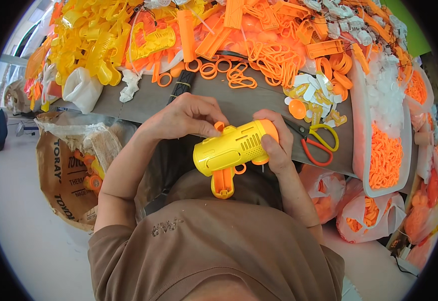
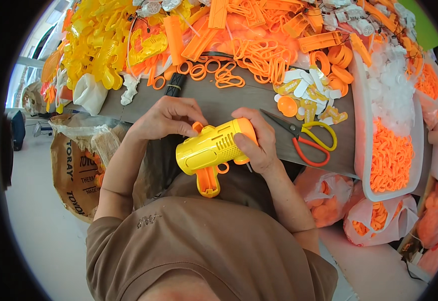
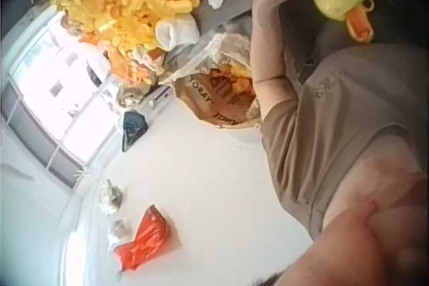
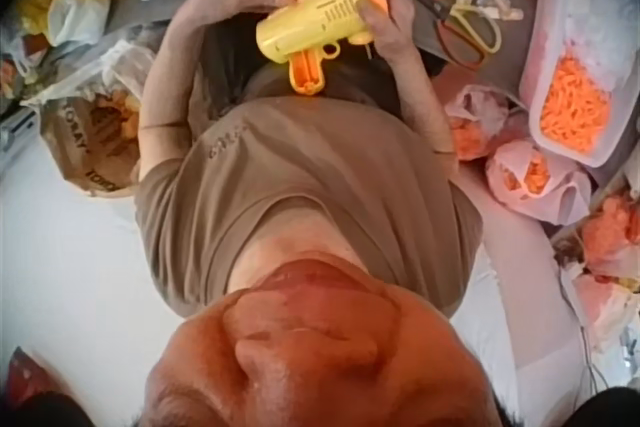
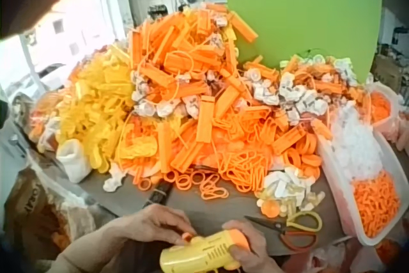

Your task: Assembling plastic toy guns and packing various toy components into bags.

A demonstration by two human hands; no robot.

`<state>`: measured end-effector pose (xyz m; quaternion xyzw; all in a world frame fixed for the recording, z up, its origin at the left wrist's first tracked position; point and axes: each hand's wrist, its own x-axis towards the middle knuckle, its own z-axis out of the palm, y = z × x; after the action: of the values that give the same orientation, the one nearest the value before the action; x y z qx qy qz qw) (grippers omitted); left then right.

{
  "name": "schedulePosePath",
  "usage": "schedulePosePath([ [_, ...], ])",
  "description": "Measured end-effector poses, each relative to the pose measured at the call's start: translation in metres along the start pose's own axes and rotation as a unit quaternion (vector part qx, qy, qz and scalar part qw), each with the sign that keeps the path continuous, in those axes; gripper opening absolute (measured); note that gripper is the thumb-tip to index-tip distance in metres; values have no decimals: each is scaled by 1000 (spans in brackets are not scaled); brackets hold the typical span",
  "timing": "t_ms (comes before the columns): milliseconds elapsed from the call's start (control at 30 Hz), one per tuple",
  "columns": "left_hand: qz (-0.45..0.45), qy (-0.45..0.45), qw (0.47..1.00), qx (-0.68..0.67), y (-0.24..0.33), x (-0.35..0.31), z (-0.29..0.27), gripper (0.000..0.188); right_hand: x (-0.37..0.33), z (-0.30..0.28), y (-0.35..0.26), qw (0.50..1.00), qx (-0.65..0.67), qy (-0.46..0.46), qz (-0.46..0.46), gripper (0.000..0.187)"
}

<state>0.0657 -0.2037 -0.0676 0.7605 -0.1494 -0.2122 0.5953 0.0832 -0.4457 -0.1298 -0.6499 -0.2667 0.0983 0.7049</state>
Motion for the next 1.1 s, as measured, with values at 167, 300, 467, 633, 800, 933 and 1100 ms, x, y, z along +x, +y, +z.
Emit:
schedulePosePath([
  [167, -19, 25, 999, -3, 1, 5, 8, 14, 7, 0, -1, 998, -48, -7, -40, 48],
  [300, -41, 94, 993, 61, -1, 4, 20, 17, 9, 4, 3, 996, -64, 13, -68, 40],
  [467, 9, 184, 972, 148, -14, 3, 40, 19, 8, 9, 4, 996, -67, 44, -34, 38],
  [633, 50, 207, 939, 272, -10, -6, 52, 58, 5, 10, 7, 994, -75, 74, -31, 33],
  [800, 125, 218, 862, 441, -11, -5, 63, 83, 5, 11, 8, 992, -79, 92, -28, 33],
  [933, 174, 219, 865, 416, -20, -3, 58, 80, 6, 12, 9, 991, -85, 89, -54, 36],
  [1100, 183, 199, 873, 406, -20, 1, 53, 78, 8, 12, 10, 989, -70, 103, -84, 31],
])
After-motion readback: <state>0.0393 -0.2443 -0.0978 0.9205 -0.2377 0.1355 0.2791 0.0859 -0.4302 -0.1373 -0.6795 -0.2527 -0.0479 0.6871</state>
